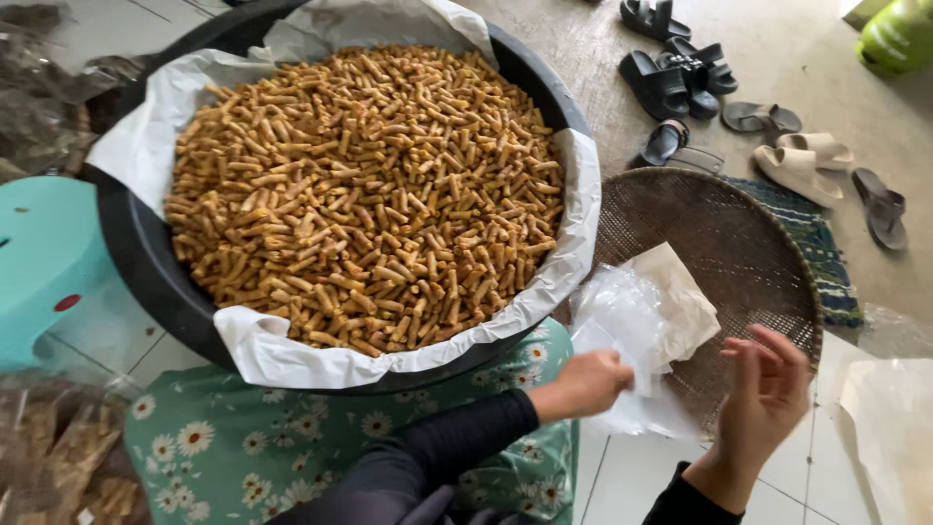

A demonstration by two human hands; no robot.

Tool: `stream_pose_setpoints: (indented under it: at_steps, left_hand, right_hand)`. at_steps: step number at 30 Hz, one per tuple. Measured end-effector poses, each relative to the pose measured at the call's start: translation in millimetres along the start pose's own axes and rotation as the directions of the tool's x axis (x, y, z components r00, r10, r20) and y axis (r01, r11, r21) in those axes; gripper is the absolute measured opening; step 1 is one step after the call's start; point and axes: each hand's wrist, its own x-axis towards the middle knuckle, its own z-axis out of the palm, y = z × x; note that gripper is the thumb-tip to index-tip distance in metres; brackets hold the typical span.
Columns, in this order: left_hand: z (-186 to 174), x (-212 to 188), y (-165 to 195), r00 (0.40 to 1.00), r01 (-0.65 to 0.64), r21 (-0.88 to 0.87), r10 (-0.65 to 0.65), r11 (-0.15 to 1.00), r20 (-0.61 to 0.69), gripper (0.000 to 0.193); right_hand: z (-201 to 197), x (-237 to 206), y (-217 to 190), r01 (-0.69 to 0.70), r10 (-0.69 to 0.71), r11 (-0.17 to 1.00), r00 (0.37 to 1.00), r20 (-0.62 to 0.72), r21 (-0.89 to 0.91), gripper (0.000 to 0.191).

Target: The person sits on the floor and fills clear plastic bags with cylindrical fried snacks by hand, taking handfuls from a large paper-lined basin and placing them into bags. They set filled bags on a woven tray and nearby piles and open new bags to continue filling.

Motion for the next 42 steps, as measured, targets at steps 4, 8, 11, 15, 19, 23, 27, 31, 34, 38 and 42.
stream_pose_setpoints:
  at_steps: [4, 8, 11, 15, 19, 23, 27, 31, 34, 38, 42]
  left_hand:
    - [-140, 13, 37, 0.927, 0.106, -0.408, -0.238, 0.907, -0.289, 0.005]
    - [-253, -12, 50, 0.824, -0.091, -0.508, -0.222, 0.857, -0.522, 0.010]
    - [-309, -31, 42, 0.682, -0.039, -0.401, -0.269, 0.915, -0.680, 0.029]
    - [-364, -16, 0, 0.578, -0.010, -0.530, -0.428, 0.848, -0.695, 0.037]
    - [-404, 8, -55, 0.390, -0.174, -0.783, -0.688, 0.597, -0.612, 0.029]
    - [-431, 21, -100, 0.408, -0.397, -0.583, -0.432, 0.709, -0.804, 0.012]
    - [-429, 26, -123, 0.308, -0.248, -0.485, -0.406, 0.838, -0.860, 0.026]
    - [-415, 20, -128, 0.342, 0.114, -0.109, -0.142, 0.988, -0.929, 0.055]
    - [-403, 19, -119, 0.537, 0.272, 0.121, -0.046, 0.955, -0.842, 0.069]
    - [-378, 23, -95, 0.752, 0.297, 0.443, 0.079, 0.846, -0.654, 0.072]
    - [-371, 22, -84, 0.920, 0.318, 0.183, -0.255, 0.930, -0.299, 0.092]
  right_hand:
    - [43, 16, -39, 0.260, -0.237, 0.957, 0.956, -0.174, 0.127, 0.006]
    - [108, 20, -80, 0.367, -0.293, 0.885, 0.917, -0.270, 0.285, 0.009]
    - [161, 14, -112, 0.434, -0.362, 0.794, 0.900, -0.242, 0.425, 0.009]
    - [237, 14, -141, 0.371, -0.374, 0.765, 0.921, -0.106, 0.526, 0.017]
    - [306, 25, -167, 0.555, -0.614, 0.762, 0.784, 0.098, 0.335, 0.017]
    - [363, 21, -184, 0.580, -0.676, 0.727, 0.700, 0.231, 0.368, 0.015]
    - [399, 8, -172, 0.454, -0.625, 0.772, 0.673, 0.397, 0.446, 0.024]
    - [427, 11, -135, 0.385, -0.545, 0.834, 0.688, 0.479, 0.396, 0.032]
    - [436, 20, -103, 0.272, -0.355, 0.935, 0.752, 0.556, 0.228, 0.030]
    - [436, 28, -69, 0.349, -0.500, 0.860, 0.721, 0.479, 0.372, 0.056]
    - [421, 52, -60, 0.055, -0.271, 0.929, 0.777, 0.569, 0.367, 0.055]
